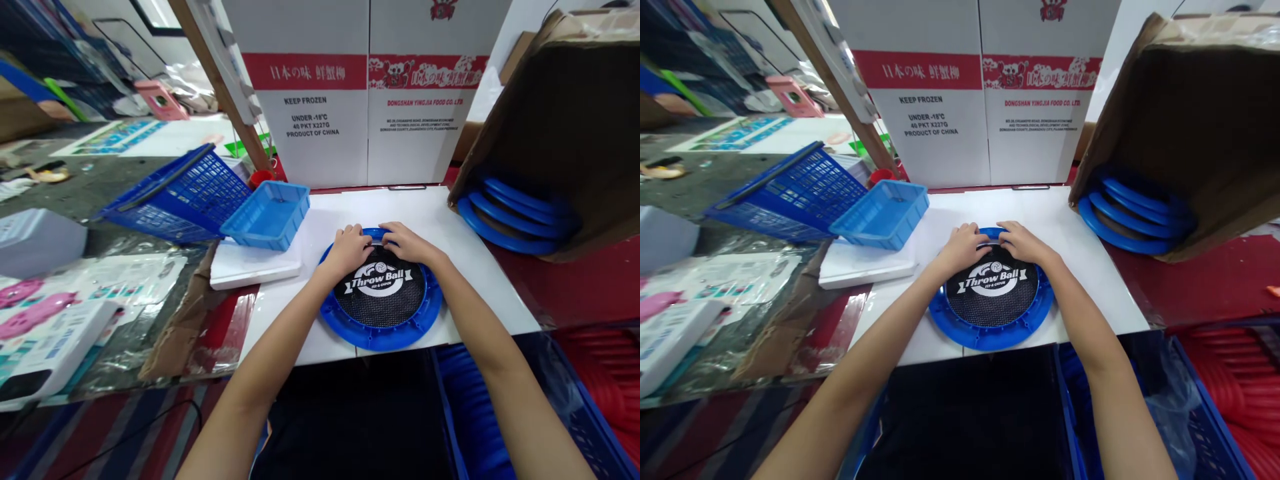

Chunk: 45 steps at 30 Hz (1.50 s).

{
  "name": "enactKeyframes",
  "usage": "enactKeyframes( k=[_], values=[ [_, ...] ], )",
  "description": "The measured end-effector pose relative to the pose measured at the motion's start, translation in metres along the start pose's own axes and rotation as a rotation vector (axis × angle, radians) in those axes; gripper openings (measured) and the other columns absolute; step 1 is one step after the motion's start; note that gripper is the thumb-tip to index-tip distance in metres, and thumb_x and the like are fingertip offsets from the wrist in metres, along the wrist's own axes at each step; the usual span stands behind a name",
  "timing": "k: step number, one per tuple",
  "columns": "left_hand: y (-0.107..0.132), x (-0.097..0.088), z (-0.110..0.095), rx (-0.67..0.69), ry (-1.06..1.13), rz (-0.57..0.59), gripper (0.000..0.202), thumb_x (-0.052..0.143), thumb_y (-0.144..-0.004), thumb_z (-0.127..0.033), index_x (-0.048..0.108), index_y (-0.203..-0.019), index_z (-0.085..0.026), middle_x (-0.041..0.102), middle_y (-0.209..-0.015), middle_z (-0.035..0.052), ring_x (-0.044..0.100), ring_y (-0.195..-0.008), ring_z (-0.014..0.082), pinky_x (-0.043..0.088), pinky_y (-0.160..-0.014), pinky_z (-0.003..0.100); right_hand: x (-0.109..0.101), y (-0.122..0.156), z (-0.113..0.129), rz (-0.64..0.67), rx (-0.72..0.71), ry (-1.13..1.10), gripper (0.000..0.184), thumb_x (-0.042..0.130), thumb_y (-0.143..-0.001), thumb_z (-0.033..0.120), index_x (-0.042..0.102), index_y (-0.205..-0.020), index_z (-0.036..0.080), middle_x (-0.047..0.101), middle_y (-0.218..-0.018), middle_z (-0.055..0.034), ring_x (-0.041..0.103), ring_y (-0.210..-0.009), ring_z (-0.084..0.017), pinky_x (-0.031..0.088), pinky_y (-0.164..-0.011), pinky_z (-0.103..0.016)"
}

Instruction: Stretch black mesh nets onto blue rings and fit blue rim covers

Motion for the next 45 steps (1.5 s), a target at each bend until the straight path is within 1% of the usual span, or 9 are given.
enactKeyframes(
  k=[3,6,9,13,18,27,32,40,45],
  values=[
    [-0.013,0.004,0.005,0.014,0.071,0.039,0.030,0.062,-0.102,-0.040,0.076,-0.123,-0.025,0.061,-0.128,0.0149,0.054,-0.125,0.0357,0.041,-0.108,0.053,-0.006,0.000,0.005,-0.065,-0.033,-0.005,0.017,0.057,-0.100,0.017,0.074,-0.098,0.021,0.059,-0.149,-0.0169,0.051,-0.141,-0.036,0.046,-0.117,-0.064],
    [-0.021,0.009,0.012,-0.034,0.205,0.055,0.024,0.069,-0.096,-0.035,0.077,-0.117,-0.027,0.060,-0.128,0.0119,0.054,-0.128,0.0358,0.042,-0.111,0.055,-0.011,-0.001,0.011,-0.120,-0.065,-0.014,0.018,0.055,-0.102,0.020,0.073,-0.098,0.022,0.062,-0.141,-0.0170,0.054,-0.134,-0.036,0.048,-0.113,-0.064],
    [-0.023,0.012,0.019,-0.071,0.300,0.016,0.016,0.073,-0.092,-0.030,0.077,-0.107,-0.026,0.062,-0.128,0.0094,0.058,-0.127,0.0339,0.044,-0.110,0.054,-0.013,-0.002,0.018,-0.107,-0.100,-0.017,0.020,0.055,-0.101,0.020,0.073,-0.096,0.023,0.064,-0.134,-0.0154,0.055,-0.127,-0.035,0.051,-0.108,-0.061],
    [-0.017,0.011,0.025,-0.062,0.373,-0.039,0.010,0.068,-0.095,-0.026,0.074,-0.103,-0.024,0.068,-0.120,0.0060,0.064,-0.120,0.0266,0.049,-0.108,0.047,-0.012,-0.006,0.025,-0.081,-0.128,0.025,0.019,0.056,-0.101,0.019,0.073,-0.093,0.023,0.069,-0.113,-0.0130,0.059,-0.112,-0.032,0.053,-0.101,-0.054],
    [-0.014,0.010,0.027,-0.037,0.418,-0.097,0.006,0.065,-0.095,-0.022,0.070,-0.099,-0.023,0.071,-0.115,0.0057,0.066,-0.114,0.0243,0.051,-0.105,0.044,-0.010,-0.008,0.025,-0.056,-0.082,0.035,0.018,0.057,-0.100,0.018,0.074,-0.095,0.022,0.074,-0.093,-0.0095,0.062,-0.096,-0.030,0.051,-0.092,-0.048],
    [-0.035,0.004,0.031,0.001,0.476,-0.076,0.010,0.066,-0.092,-0.024,0.072,-0.084,-0.020,0.078,-0.092,0.0042,0.071,-0.088,0.0216,0.056,-0.084,0.034,-0.008,-0.007,0.016,-0.107,-0.025,0.097,0.024,0.057,-0.100,0.017,0.080,-0.107,0.020,0.076,-0.096,-0.0113,0.062,-0.097,-0.030,0.048,-0.089,-0.044],
    [-0.031,0.009,0.032,-0.018,0.478,-0.125,0.012,0.063,-0.095,-0.025,0.072,-0.087,-0.020,0.079,-0.098,0.0063,0.071,-0.093,0.0235,0.055,-0.089,0.037,-0.005,-0.007,0.012,-0.128,-0.003,0.112,0.028,0.055,-0.102,0.018,0.082,-0.108,0.022,0.074,-0.097,-0.0127,0.061,-0.097,-0.031,0.049,-0.089,-0.046],
    [-0.031,0.011,0.035,0.000,0.472,-0.163,0.008,0.065,-0.093,-0.023,0.070,-0.088,-0.022,0.079,-0.097,0.0055,0.071,-0.093,0.0241,0.055,-0.090,0.038,-0.004,-0.007,0.006,-0.136,0.095,-0.017,0.030,0.057,-0.102,0.019,0.084,-0.111,0.024,0.073,-0.103,-0.0120,0.062,-0.102,-0.031,0.054,-0.096,-0.050],
    [-0.028,0.010,0.028,0.056,0.379,-0.179,0.009,0.060,-0.096,-0.021,0.069,-0.099,-0.022,0.077,-0.103,0.0068,0.070,-0.097,0.0256,0.054,-0.090,0.038,-0.004,-0.008,0.007,-0.142,0.121,-0.006,0.029,0.059,-0.100,0.016,0.085,-0.109,0.025,0.073,-0.101,-0.0113,0.064,-0.103,-0.030,0.054,-0.098,-0.049]
  ],
)
Point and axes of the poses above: each hand's wrist, its own y-axis away from the middle knuckle, its own x-axis out of the palm, z = x × y, the point moved 5 cm from there along -y, towards the middle knuckle
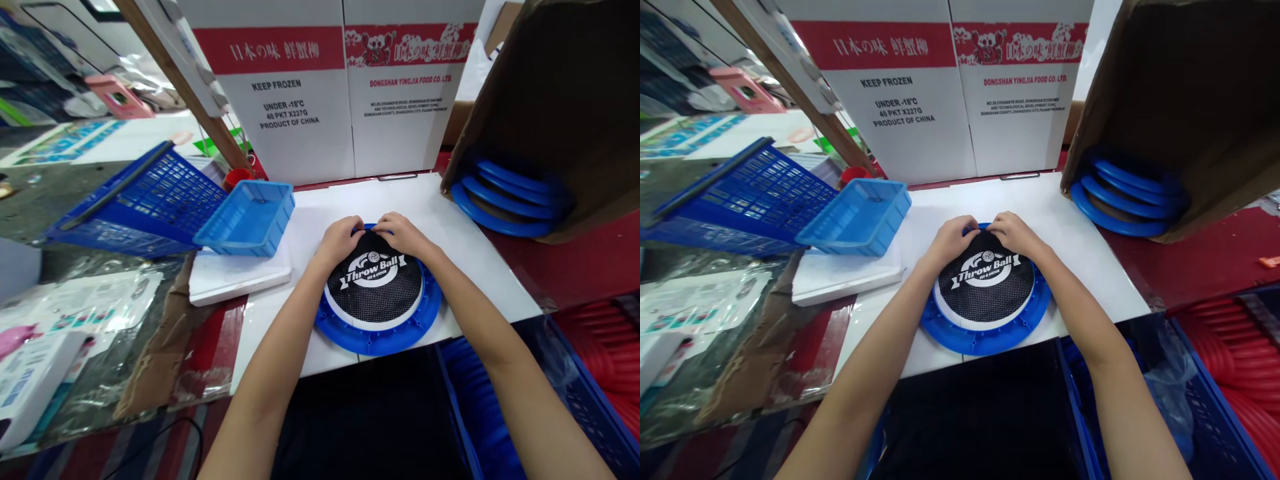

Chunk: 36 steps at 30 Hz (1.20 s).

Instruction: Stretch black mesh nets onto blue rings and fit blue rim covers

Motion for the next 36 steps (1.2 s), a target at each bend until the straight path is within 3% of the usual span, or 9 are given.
enactKeyframes(
  k=[9,26,36],
  values=[
    [0.003,0.005,-0.007,0.069,-0.108,0.069,0.032,0.046,-0.103,-0.020,0.076,-0.112,-0.022,0.074,-0.115,0.0097,0.069,-0.107,0.0262,0.055,-0.096,0.038,-0.003,0.002,0.004,-0.020,0.037,-0.037,0.031,0.060,-0.098,0.012,0.086,-0.107,0.025,0.075,-0.103,-0.0086,0.071,-0.095,-0.025,0.058,-0.092,-0.039],
    [0.004,0.010,-0.009,0.046,-0.180,0.136,0.037,0.041,-0.105,-0.017,0.073,-0.124,-0.018,0.069,-0.121,0.0125,0.067,-0.110,0.0267,0.055,-0.098,0.039,-0.004,-0.004,0.006,0.036,0.074,0.041,0.030,0.060,-0.098,0.013,0.086,-0.106,0.024,0.074,-0.100,-0.0089,0.070,-0.096,-0.026,0.056,-0.090,-0.039],
    [-0.002,0.013,-0.007,0.004,-0.168,0.196,0.037,0.038,-0.105,-0.015,0.071,-0.121,-0.014,0.067,-0.121,0.0156,0.065,-0.114,0.0289,0.054,-0.103,0.043,-0.003,-0.009,0.014,0.087,0.137,0.094,0.035,0.057,-0.094,0.007,0.086,-0.105,0.022,0.072,-0.100,-0.0100,0.067,-0.095,-0.026,0.054,-0.090,-0.038]
  ],
)
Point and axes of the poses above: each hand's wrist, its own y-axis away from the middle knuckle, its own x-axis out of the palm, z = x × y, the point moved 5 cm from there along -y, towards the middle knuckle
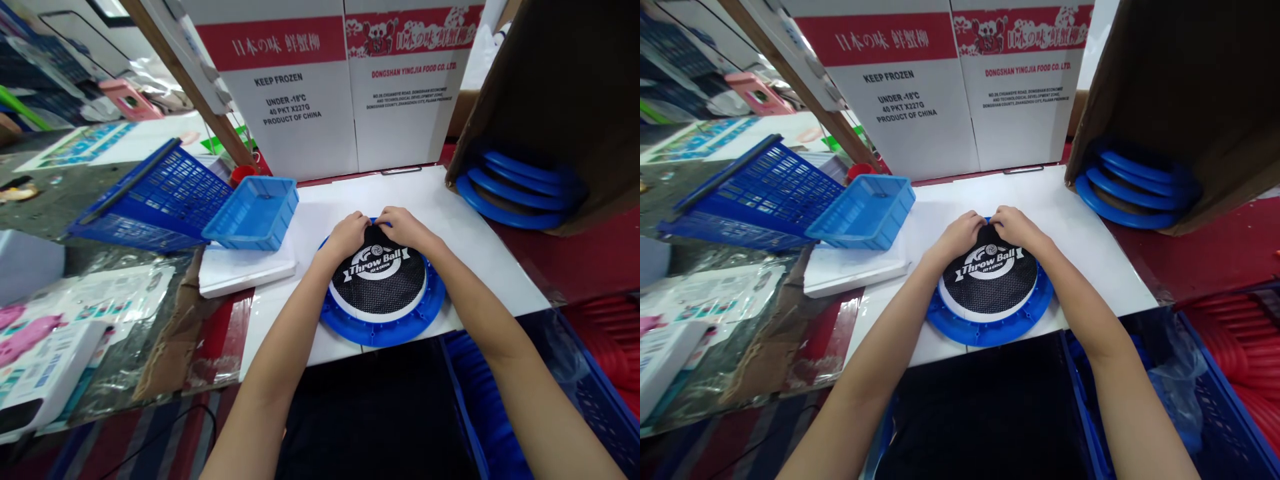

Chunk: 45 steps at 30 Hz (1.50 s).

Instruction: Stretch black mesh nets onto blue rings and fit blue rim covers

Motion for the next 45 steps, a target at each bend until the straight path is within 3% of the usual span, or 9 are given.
enactKeyframes(
  k=[9,16,29,32,36,39,42,43,45],
  values=[
    [-0.006,0.001,0.002,-0.009,-0.002,0.003,0.039,0.037,-0.101,-0.008,0.071,-0.117,-0.016,0.067,-0.119,0.0153,0.063,-0.117,0.0291,0.053,-0.103,0.042,-0.002,0.004,0.014,0.124,0.068,0.132,0.039,0.049,-0.099,0.006,0.082,-0.116,0.017,0.067,-0.110,-0.0132,0.065,-0.101,-0.026,0.049,-0.090,-0.035],
    [0.004,-0.003,-0.006,0.009,-0.016,-0.012,0.038,0.038,-0.101,-0.011,0.066,-0.127,-0.016,0.065,-0.121,0.0154,0.065,-0.110,0.0288,0.054,-0.098,0.041,-0.004,0.011,0.027,0.176,0.140,0.267,0.038,0.047,-0.101,0.009,0.077,-0.125,0.014,0.064,-0.125,-0.0174,0.067,-0.095,-0.027,0.049,-0.082,-0.038],
    [-0.001,0.001,-0.001,-0.073,0.003,0.004,0.044,0.038,-0.101,-0.010,0.070,-0.130,-0.019,0.065,-0.125,0.0143,0.065,-0.118,0.0298,0.054,-0.102,0.043,0.000,0.006,0.010,0.076,0.167,0.081,0.037,0.051,-0.101,0.012,0.081,-0.120,0.023,0.068,-0.121,-0.0112,0.064,-0.109,-0.029,0.051,-0.087,-0.037],
    [0.002,-0.007,-0.002,-0.041,0.027,-0.020,0.042,0.039,-0.101,-0.010,0.071,-0.128,-0.017,0.065,-0.126,0.0145,0.064,-0.119,0.0287,0.053,-0.105,0.042,0.003,0.006,0.007,0.060,0.120,0.019,0.037,0.050,-0.099,0.009,0.081,-0.117,0.020,0.066,-0.115,-0.0114,0.064,-0.106,-0.027,0.051,-0.093,-0.038],
    [0.021,-0.032,-0.013,0.024,0.016,-0.065,0.026,0.054,-0.099,-0.016,0.072,-0.117,-0.015,0.063,-0.126,0.0146,0.062,-0.117,0.0299,0.051,-0.107,0.044,0.008,0.006,-0.002,0.006,0.063,-0.025,0.036,0.052,-0.096,0.009,0.081,-0.115,0.018,0.059,-0.116,-0.0127,0.059,-0.109,-0.029,0.052,-0.101,-0.043],
    [0.045,-0.036,-0.041,0.133,0.067,0.109,0.023,0.072,-0.094,-0.030,0.071,-0.114,-0.017,0.065,-0.120,0.0111,0.063,-0.113,0.0292,0.052,-0.104,0.043,0.014,0.006,-0.010,-0.032,0.070,0.002,0.032,0.055,-0.095,0.011,0.081,-0.114,0.016,0.056,-0.123,-0.0160,0.053,-0.121,-0.034,0.050,-0.108,-0.050],
    [0.074,-0.021,-0.072,0.275,0.029,0.384,0.048,0.087,-0.084,-0.036,0.068,-0.125,-0.019,0.060,-0.134,0.0127,0.058,-0.126,0.0327,0.050,-0.109,0.045,0.020,0.005,-0.015,-0.037,0.052,-0.007,0.033,0.056,-0.096,0.011,0.080,-0.117,0.017,0.058,-0.121,-0.0159,0.053,-0.120,-0.034,0.049,-0.112,-0.052],
    [0.083,-0.016,-0.078,0.295,-0.005,0.430,0.051,0.087,-0.084,-0.037,0.067,-0.127,-0.018,0.059,-0.137,0.0146,0.057,-0.128,0.0341,0.050,-0.110,0.047,0.020,0.004,-0.016,-0.041,0.039,-0.015,0.033,0.056,-0.096,0.011,0.080,-0.118,0.017,0.059,-0.120,-0.0153,0.054,-0.119,-0.033,0.049,-0.112,-0.051],
    [0.094,-0.011,-0.083,0.334,-0.049,0.445,0.038,0.082,-0.090,-0.035,0.069,-0.121,-0.018,0.058,-0.138,0.0156,0.057,-0.128,0.0339,0.051,-0.109,0.046,0.020,0.004,-0.017,-0.051,0.019,-0.033,0.032,0.056,-0.096,0.011,0.079,-0.118,0.018,0.060,-0.120,-0.0145,0.055,-0.118,-0.032,0.050,-0.112,-0.051]
  ],
)
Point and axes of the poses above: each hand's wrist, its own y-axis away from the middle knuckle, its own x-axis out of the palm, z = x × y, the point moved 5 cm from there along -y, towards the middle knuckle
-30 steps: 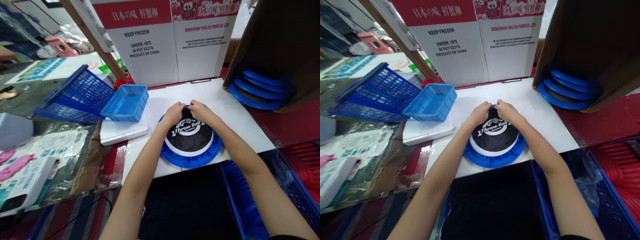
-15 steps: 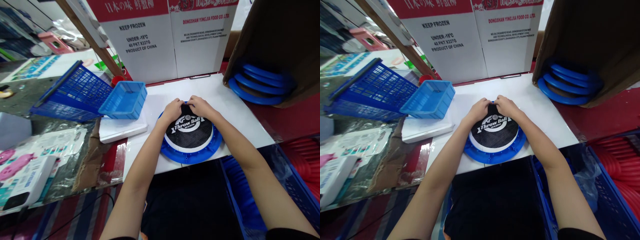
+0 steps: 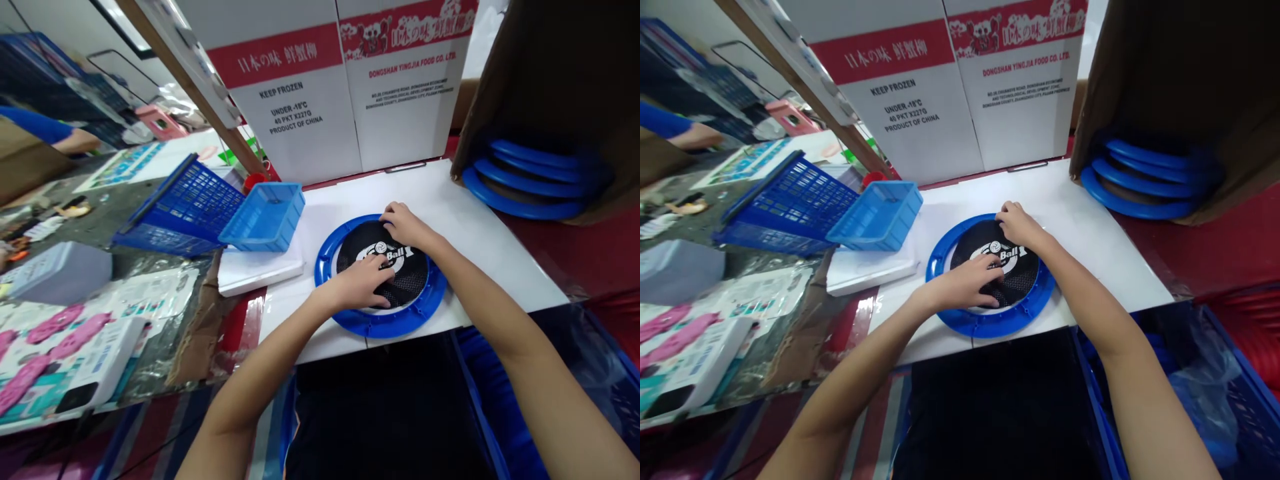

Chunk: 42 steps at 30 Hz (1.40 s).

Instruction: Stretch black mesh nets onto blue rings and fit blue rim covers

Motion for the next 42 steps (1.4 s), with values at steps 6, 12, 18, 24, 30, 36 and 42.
enactKeyframes(
  k=[6,12,18,24,30,36,42],
  values=[
    [0.014,0.001,0.015,0.063,0.111,-0.108,0.010,0.063,-0.101,-0.021,0.072,-0.103,-0.020,0.064,-0.140,0.0131,0.061,-0.131,0.0292,0.057,-0.102,0.039,-0.002,-0.003,-0.002,0.012,-0.004,-0.028,0.030,0.060,-0.095,0.012,0.078,-0.119,0.015,0.062,-0.122,-0.0145,0.058,-0.120,-0.030,0.047,-0.115,-0.049],
    [0.020,-0.007,0.025,0.134,0.355,-0.223,0.025,0.048,-0.107,-0.023,0.073,-0.110,-0.022,0.075,-0.121,0.0090,0.070,-0.117,0.0220,0.055,-0.107,0.038,-0.016,0.002,0.014,0.127,0.014,0.050,0.042,0.061,-0.095,0.009,0.067,-0.135,0.016,0.058,-0.142,-0.0174,0.052,-0.136,-0.032,0.047,-0.116,-0.052],
    [0.015,-0.004,0.029,0.061,0.404,-0.217,0.030,0.043,-0.108,-0.026,0.072,-0.104,-0.020,0.077,-0.113,0.0082,0.072,-0.104,0.0216,0.057,-0.097,0.035,-0.055,0.064,0.104,0.217,-0.145,-0.024,0.013,0.062,-0.105,0.028,0.071,-0.111,0.021,0.067,-0.137,-0.0138,0.061,-0.130,-0.032,0.055,-0.106,-0.049],
    [0.018,-0.004,0.022,0.114,0.393,-0.208,0.031,0.041,-0.107,-0.026,0.070,-0.097,-0.020,0.071,-0.109,0.0087,0.068,-0.106,0.0225,0.054,-0.100,0.037,-0.032,0.120,0.136,0.041,-0.007,0.016,0.017,0.055,-0.104,0.015,0.069,-0.112,0.018,0.076,-0.105,-0.0140,0.071,-0.100,-0.032,0.058,-0.088,-0.049],
    [0.026,0.002,0.011,0.086,0.238,-0.179,0.012,0.065,-0.093,-0.027,0.065,-0.102,-0.019,0.067,-0.109,0.0089,0.065,-0.099,0.0246,0.055,-0.087,0.036,-0.019,0.138,0.120,-0.149,-0.015,-0.316,0.014,0.057,-0.106,0.019,0.067,-0.100,0.025,0.076,-0.097,-0.0058,0.071,-0.093,-0.025,0.059,-0.085,-0.041],
    [0.030,0.009,-0.004,-0.058,-0.029,-0.272,0.008,0.058,-0.101,-0.021,0.064,-0.106,-0.019,0.071,-0.109,0.0100,0.069,-0.104,0.0273,0.055,-0.095,0.041,-0.020,0.143,0.113,-0.244,0.057,-0.376,0.010,0.061,-0.105,0.023,0.071,-0.107,0.027,0.077,-0.102,-0.0053,0.073,-0.093,-0.024,0.060,-0.086,-0.041],
    [0.060,0.028,-0.027,-0.219,-0.061,-0.617,0.020,0.047,-0.108,-0.018,0.067,-0.107,-0.018,0.076,-0.103,0.0110,0.072,-0.097,0.0267,0.056,-0.083,0.038,-0.018,0.143,0.119,-0.229,-0.015,-0.345,0.013,0.060,-0.107,0.024,0.073,-0.106,0.025,0.078,-0.098,-0.0054,0.072,-0.090,-0.023,0.058,-0.084,-0.039]
  ],
)
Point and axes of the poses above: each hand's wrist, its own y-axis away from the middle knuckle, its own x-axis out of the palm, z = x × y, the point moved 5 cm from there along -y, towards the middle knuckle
